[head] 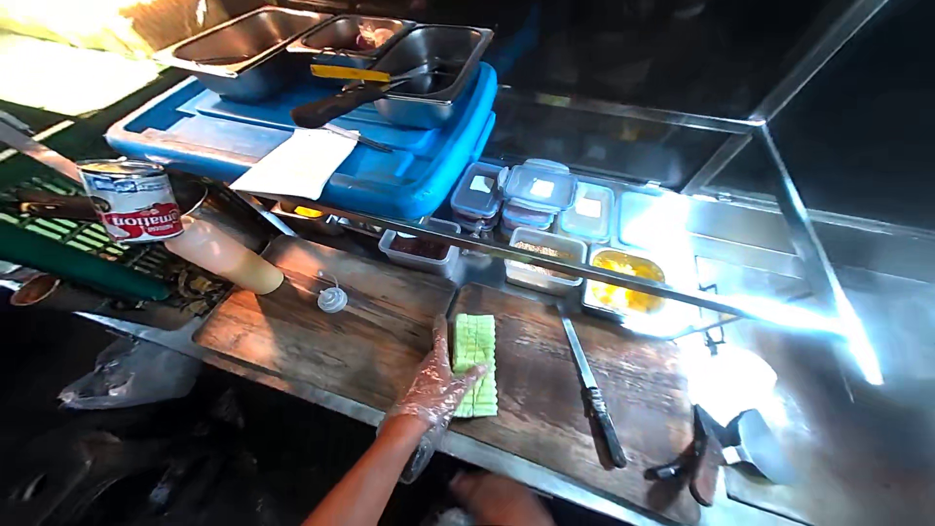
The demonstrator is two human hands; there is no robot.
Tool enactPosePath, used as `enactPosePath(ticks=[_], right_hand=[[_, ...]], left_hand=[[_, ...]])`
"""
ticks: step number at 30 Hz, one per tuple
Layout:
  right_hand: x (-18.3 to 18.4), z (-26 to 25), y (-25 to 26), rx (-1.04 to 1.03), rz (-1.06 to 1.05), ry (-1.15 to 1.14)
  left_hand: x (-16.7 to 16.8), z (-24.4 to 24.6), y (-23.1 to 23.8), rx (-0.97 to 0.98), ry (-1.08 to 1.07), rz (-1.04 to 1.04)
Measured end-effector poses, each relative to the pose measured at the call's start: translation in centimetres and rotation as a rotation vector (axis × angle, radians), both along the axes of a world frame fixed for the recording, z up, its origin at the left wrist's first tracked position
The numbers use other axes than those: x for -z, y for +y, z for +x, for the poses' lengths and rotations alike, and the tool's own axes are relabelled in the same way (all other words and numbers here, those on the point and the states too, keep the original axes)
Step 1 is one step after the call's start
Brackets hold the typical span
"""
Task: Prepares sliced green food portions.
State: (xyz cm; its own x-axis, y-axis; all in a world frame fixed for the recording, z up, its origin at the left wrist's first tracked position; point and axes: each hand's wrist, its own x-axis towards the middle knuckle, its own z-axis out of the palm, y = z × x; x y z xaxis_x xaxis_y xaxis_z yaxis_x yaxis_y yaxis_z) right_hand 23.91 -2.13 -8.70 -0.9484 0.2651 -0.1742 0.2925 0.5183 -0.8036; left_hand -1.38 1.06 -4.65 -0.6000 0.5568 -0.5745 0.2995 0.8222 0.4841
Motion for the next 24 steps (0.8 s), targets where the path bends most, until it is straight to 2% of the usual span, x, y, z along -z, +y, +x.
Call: enactPosePath(ticks=[1,3,4,6,7,8,9,10,12,13,14,16,18,20,22,24], right_hand=[[0.2,1.7,3.5,0.225,0.153,0.046],[1.1,4.6,10.0,0.493,0.408,0.031],[1.3,5.7,11.9,0.533,0.482,-0.079],[1.5,6.6,13.4,0.522,0.475,-0.341],[1.8,6.4,13.6,0.518,0.444,-0.426],[2.0,6.1,13.8,0.528,0.401,-0.476],[1.8,5.9,13.6,0.55,0.326,-0.513],[1.3,6.0,13.4,0.586,0.231,-0.512],[1.1,7.2,12.5,0.7,0.12,-0.36],[1.2,7.8,11.7,0.762,0.081,-0.28],[1.1,8.4,11.0,0.806,0.027,-0.208],[1.4,9.2,9.3,0.868,-0.047,-0.094],[1.4,9.5,7.5,0.902,-0.059,-0.032],[1.4,9.2,5.7,0.919,-0.019,-0.003],[1.5,8.4,3.6,0.938,0.031,-0.043],[1.8,6.5,1.3,0.976,0.072,-0.145]], left_hand=[[0.3,0.5,-1.3,-0.046,-0.012,-0.002],[1.2,3.0,-3.1,-0.333,-0.033,0.069],[1.5,5.4,-3.6,-0.491,-0.078,0.131],[0.6,12.1,-4.0,-0.561,-0.24,0.219],[-0.1,15.6,-3.9,-0.51,-0.36,0.278],[-0.7,18.4,-3.8,-0.366,-0.482,0.339],[-1.4,20.4,-3.6,-0.138,-0.522,0.376],[-1.8,21.3,-3.3,0.166,-0.401,0.412],[-1.0,19.6,-2.2,0.715,0.215,0.508],[-0.3,17.3,-1.1,0.837,0.42,0.477],[0.0,14.6,0.4,0.919,0.489,0.321],[0.4,9.6,4.1,0.922,0.442,0.048],[0.4,6.0,6.9,0.823,0.362,-0.102],[0.2,2.6,8.3,0.739,0.116,-0.13],[0.4,-0.1,6.9,0.6,-0.107,-0.052],[1.1,-0.5,3.6,0.332,-0.148,0.092]])
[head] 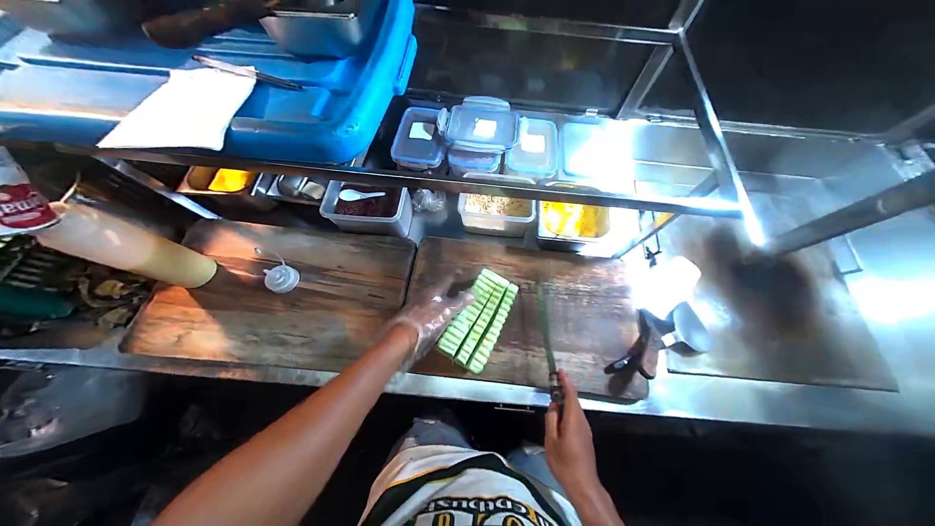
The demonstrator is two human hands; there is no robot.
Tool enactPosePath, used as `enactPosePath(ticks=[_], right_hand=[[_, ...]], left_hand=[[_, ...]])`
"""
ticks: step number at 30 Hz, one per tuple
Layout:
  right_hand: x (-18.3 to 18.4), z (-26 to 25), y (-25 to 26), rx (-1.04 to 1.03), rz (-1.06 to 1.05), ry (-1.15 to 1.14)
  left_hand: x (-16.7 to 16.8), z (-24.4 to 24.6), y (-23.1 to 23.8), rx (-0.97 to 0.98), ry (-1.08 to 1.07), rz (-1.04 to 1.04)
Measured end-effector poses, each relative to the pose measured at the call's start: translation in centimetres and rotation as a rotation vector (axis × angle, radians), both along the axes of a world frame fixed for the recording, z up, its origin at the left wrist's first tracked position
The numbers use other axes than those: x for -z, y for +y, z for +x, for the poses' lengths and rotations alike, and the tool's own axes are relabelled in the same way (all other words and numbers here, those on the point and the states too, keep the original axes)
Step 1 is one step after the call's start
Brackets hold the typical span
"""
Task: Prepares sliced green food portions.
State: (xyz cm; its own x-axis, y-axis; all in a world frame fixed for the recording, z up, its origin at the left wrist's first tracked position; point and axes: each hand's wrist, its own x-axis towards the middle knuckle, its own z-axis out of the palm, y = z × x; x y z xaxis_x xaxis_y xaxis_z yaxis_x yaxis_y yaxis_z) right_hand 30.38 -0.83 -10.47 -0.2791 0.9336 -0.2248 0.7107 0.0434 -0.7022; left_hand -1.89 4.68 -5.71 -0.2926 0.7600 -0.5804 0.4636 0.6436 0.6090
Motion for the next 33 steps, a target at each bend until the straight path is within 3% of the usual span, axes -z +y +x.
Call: enactPosePath(ticks=[3,6,8,10,13,17,19,23,28,33], right_hand=[[0.1,-4.8,-2.6,0.029,-0.093,-0.126],[-0.5,-8.1,-3.0,-0.036,-0.133,-0.141],[-2.1,-8.2,-2.9,-0.007,-0.134,-0.19],[-4.1,-7.4,-4.0,0.021,0.056,-0.208],[-7.1,-8.3,-5.7,-0.001,0.296,-0.188],[-9.9,-12.2,-4.7,-0.073,0.075,-0.323],[-10.7,-13.2,-3.8,-0.108,-0.106,-0.427],[-12.1,-14.7,-1.4,-0.12,-0.236,-0.47],[-10.4,-19.2,5.7,-0.109,-0.279,-0.474],[-13.6,-16.1,-0.7,-0.095,-0.347,-0.469]], left_hand=[[2.0,4.7,-4.6,-0.213,0.086,0.081],[2.6,8.7,-5.6,-0.25,-0.07,0.114],[2.4,7.8,-5.5,-0.195,-0.11,0.094],[2.3,4.6,-5.2,-0.143,-0.14,0.095],[3.2,0.4,-3.3,-0.278,-0.277,0.139],[3.7,-0.8,1.3,-0.455,-0.444,0.082],[4.9,-0.8,3.0,-0.406,-0.409,0.013],[6.5,-1.1,4.7,-0.129,-0.231,0.017],[4.2,-1.2,5.6,0.028,-0.014,-0.053],[3.3,-0.7,4.9,0.086,0.047,-0.006]])
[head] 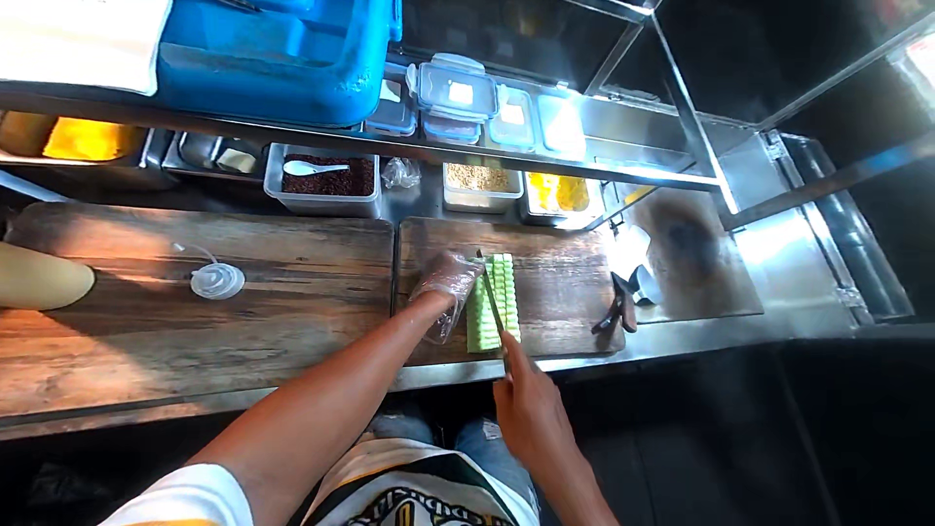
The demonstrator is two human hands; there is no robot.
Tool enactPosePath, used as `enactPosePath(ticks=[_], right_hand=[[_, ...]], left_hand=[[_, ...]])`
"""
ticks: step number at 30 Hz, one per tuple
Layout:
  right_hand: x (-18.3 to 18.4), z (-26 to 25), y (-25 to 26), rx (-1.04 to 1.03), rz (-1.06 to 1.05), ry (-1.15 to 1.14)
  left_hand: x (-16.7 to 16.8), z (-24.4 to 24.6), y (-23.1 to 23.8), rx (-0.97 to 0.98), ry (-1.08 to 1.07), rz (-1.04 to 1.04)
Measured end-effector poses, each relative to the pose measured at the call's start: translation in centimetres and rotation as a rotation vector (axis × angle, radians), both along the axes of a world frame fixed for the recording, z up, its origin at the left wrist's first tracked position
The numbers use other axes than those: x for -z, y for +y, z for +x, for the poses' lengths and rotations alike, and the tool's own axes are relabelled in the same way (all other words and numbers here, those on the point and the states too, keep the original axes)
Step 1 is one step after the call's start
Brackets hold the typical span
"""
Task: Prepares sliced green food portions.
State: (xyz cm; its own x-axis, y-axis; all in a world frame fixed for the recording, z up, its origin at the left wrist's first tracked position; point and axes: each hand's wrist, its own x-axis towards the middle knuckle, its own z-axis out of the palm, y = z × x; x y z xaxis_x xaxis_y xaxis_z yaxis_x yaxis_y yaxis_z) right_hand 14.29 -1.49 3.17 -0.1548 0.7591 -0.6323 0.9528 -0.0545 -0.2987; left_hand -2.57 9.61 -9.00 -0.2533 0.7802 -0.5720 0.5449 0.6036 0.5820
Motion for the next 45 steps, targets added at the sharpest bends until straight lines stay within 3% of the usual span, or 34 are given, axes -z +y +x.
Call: enactPosePath(ticks=[2,7,11,13,18,23,25,29,32,35,39,41,45], right_hand=[[-0.2,0.0,-0.8,0.017,0.0,-0.005],[4.4,-3.3,4.1,0.038,0.051,-0.007],[1.5,0.6,-3.2,0.044,0.081,0.067],[1.7,0.9,-4.7,0.078,0.119,0.108],[5.1,-2.4,0.6,0.094,0.079,0.054],[1.8,2.2,-9.5,0.119,0.193,0.205],[3.4,1.6,-9.6,0.141,0.245,0.204],[7.5,-0.5,-3.9,0.116,0.269,0.163],[5.6,1.8,-8.8,0.137,0.245,0.189],[6.4,3.5,-13.5,0.137,0.4,0.262],[9.7,0.6,-6.5,0.139,0.377,0.252],[9.1,0.2,-5.6,0.152,0.329,0.242],[8.4,3.3,-13.2,0.172,0.391,0.284]], left_hand=[[0.1,-0.2,-0.3,0.008,-0.01,0.015],[-0.5,0.0,-0.1,-0.005,-0.015,-0.016],[1.0,-0.4,-0.6,-0.016,-0.049,0.061],[1.0,-0.5,-0.8,-0.011,-0.064,0.075],[0.9,0.0,-0.5,-0.03,-0.022,0.035],[1.5,-0.1,-0.5,-0.016,0.011,0.083],[1.6,-0.1,-1.6,-0.062,-0.03,0.08],[1.8,1.9,-4.6,-0.144,-0.139,0.055],[3.1,2.0,-5.5,-0.178,-0.193,0.055],[3.6,1.8,-5.3,-0.191,-0.243,0.084],[4.5,2.0,-5.1,-0.216,-0.296,0.087],[4.7,1.7,-4.8,-0.201,-0.263,0.094],[5.1,1.7,-4.5,-0.185,-0.248,0.113]])
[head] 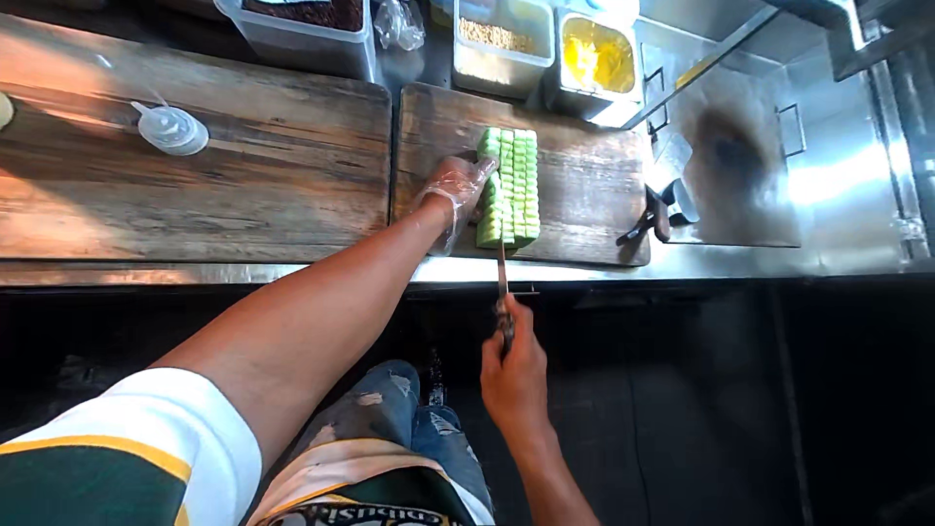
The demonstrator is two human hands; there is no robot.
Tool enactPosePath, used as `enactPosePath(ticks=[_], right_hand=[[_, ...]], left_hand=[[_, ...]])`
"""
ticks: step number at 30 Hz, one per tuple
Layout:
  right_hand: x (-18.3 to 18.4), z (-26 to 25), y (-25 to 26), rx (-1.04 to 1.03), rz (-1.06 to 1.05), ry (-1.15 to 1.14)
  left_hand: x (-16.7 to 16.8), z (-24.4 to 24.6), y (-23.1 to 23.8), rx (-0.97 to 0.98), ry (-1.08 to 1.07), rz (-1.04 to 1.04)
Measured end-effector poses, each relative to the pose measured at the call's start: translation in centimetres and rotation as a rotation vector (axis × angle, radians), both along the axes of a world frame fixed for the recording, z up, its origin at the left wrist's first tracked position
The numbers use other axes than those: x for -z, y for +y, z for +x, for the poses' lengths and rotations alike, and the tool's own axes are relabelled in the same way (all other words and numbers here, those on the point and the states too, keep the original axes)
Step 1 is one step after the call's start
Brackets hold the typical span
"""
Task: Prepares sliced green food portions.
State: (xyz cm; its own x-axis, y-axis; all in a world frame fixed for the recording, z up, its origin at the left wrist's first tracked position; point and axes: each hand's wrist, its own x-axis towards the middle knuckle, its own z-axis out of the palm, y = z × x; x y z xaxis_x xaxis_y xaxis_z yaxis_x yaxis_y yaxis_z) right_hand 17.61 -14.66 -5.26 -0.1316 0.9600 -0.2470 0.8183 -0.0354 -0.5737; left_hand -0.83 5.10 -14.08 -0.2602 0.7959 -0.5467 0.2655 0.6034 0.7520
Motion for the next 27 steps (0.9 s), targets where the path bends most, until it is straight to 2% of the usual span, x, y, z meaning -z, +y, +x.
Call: enactPosePath(ticks=[2,6,9,11,13,16,19,21,24,27], right_hand=[[1.7,-0.3,0.4,0.0,0.065,0.026],[3.9,-3.3,7.4,-0.009,0.059,-0.001],[1.8,-1.9,3.1,-0.036,-0.001,-0.037],[2.8,-1.1,0.4,-0.023,0.084,-0.024],[4.9,-1.7,1.5,-0.033,0.19,-0.012],[5.9,-4.1,6.4,0.011,0.106,-0.016],[3.7,-2.7,3.4,-0.063,0.043,-0.084],[4.8,-1.4,0.8,-0.062,0.122,-0.045],[6.6,-2.2,2.6,-0.059,0.176,0.001],[5.9,-3.4,4.7,-0.056,0.062,-0.029]], left_hand=[[0.0,-0.2,0.0,-0.004,-0.004,0.01],[0.5,-0.1,0.2,0.007,0.041,0.046],[0.5,0.0,0.1,0.02,0.05,0.039],[0.6,-0.2,0.2,0.016,0.046,0.04],[0.5,-0.1,0.1,0.019,0.051,0.04],[0.2,-0.1,-0.1,0.028,0.067,0.02],[0.1,-0.2,-0.1,0.046,0.062,0.013],[0.4,-0.1,-0.1,0.03,0.04,0.018],[0.3,0.0,-0.3,0.028,0.023,0.003],[0.0,-0.2,-0.3,0.042,0.061,-0.004]])
